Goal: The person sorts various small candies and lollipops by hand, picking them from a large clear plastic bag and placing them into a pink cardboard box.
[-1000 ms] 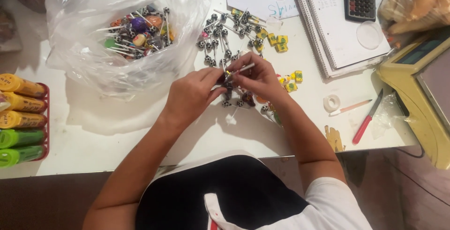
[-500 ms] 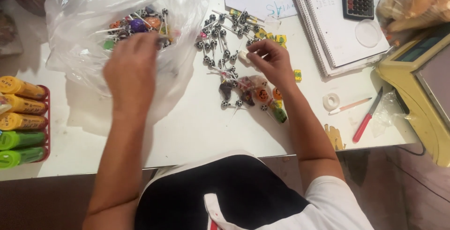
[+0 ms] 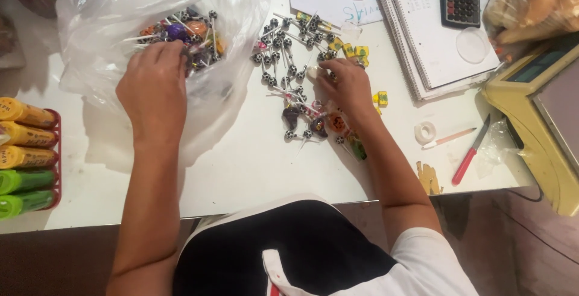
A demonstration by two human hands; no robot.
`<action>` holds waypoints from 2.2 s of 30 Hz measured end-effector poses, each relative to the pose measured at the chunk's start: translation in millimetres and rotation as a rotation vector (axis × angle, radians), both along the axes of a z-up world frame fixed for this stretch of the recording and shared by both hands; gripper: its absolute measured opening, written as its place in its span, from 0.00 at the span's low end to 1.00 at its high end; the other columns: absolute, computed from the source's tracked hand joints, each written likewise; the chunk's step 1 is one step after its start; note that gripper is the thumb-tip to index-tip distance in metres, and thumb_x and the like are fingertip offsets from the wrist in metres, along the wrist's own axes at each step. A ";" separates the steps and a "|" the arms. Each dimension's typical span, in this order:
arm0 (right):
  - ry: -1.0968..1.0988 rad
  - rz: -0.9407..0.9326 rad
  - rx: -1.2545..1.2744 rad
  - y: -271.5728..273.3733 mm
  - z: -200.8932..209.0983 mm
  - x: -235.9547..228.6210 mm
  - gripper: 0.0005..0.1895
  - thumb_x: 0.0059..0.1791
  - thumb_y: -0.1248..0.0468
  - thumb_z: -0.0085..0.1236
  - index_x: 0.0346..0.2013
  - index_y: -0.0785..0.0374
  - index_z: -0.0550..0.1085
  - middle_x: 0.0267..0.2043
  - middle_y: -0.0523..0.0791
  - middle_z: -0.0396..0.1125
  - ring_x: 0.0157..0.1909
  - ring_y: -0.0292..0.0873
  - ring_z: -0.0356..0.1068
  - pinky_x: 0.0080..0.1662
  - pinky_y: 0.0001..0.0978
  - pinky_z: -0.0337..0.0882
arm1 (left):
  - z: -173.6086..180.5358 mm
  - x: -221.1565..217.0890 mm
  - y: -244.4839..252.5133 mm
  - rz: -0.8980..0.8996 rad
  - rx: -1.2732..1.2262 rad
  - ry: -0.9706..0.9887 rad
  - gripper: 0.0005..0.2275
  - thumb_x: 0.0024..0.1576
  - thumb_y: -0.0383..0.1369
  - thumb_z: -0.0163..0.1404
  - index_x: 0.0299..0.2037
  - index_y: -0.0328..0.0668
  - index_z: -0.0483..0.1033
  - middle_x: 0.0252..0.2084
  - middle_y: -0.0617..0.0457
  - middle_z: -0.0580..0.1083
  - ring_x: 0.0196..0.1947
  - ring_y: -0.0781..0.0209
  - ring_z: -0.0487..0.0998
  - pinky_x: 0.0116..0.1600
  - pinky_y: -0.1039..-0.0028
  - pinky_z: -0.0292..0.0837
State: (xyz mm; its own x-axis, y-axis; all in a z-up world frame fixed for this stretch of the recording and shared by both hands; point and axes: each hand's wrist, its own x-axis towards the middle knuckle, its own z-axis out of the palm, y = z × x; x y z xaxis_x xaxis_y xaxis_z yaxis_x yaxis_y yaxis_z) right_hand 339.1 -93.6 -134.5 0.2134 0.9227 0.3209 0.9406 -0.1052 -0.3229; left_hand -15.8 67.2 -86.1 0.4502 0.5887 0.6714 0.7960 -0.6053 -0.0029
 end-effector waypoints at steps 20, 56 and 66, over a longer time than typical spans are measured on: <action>-0.197 0.113 0.153 9.7 -15.8 10.1 0.14 0.47 0.65 0.65 0.46 0.49 0.77 0.35 0.42 0.69 0.36 0.51 0.75 0.41 0.43 0.75 | -14.9 12.2 -21.1 -0.183 0.009 -0.156 0.17 0.62 0.44 0.59 0.53 0.41 0.79 0.48 0.46 0.78 0.58 0.43 0.75 0.62 0.57 0.69; -0.026 0.504 0.341 177.5 29.9 -154.0 0.08 0.56 0.68 0.53 0.49 0.62 0.75 0.41 0.49 0.68 0.38 0.52 0.74 0.39 0.39 0.77 | -29.0 -10.2 -45.0 -0.389 0.085 -0.149 0.10 0.66 0.36 0.54 0.32 0.50 0.70 0.26 0.59 0.61 0.24 0.63 0.66 0.28 0.75 0.65; 0.033 0.635 0.109 126.5 50.8 -160.7 0.10 0.53 0.67 0.58 0.50 0.55 0.76 0.39 0.49 0.73 0.39 0.57 0.76 0.44 0.46 0.76 | -43.8 -12.8 -35.7 -0.321 0.068 -0.227 0.17 0.66 0.51 0.45 0.36 0.48 0.73 0.31 0.54 0.65 0.28 0.55 0.71 0.32 0.69 0.70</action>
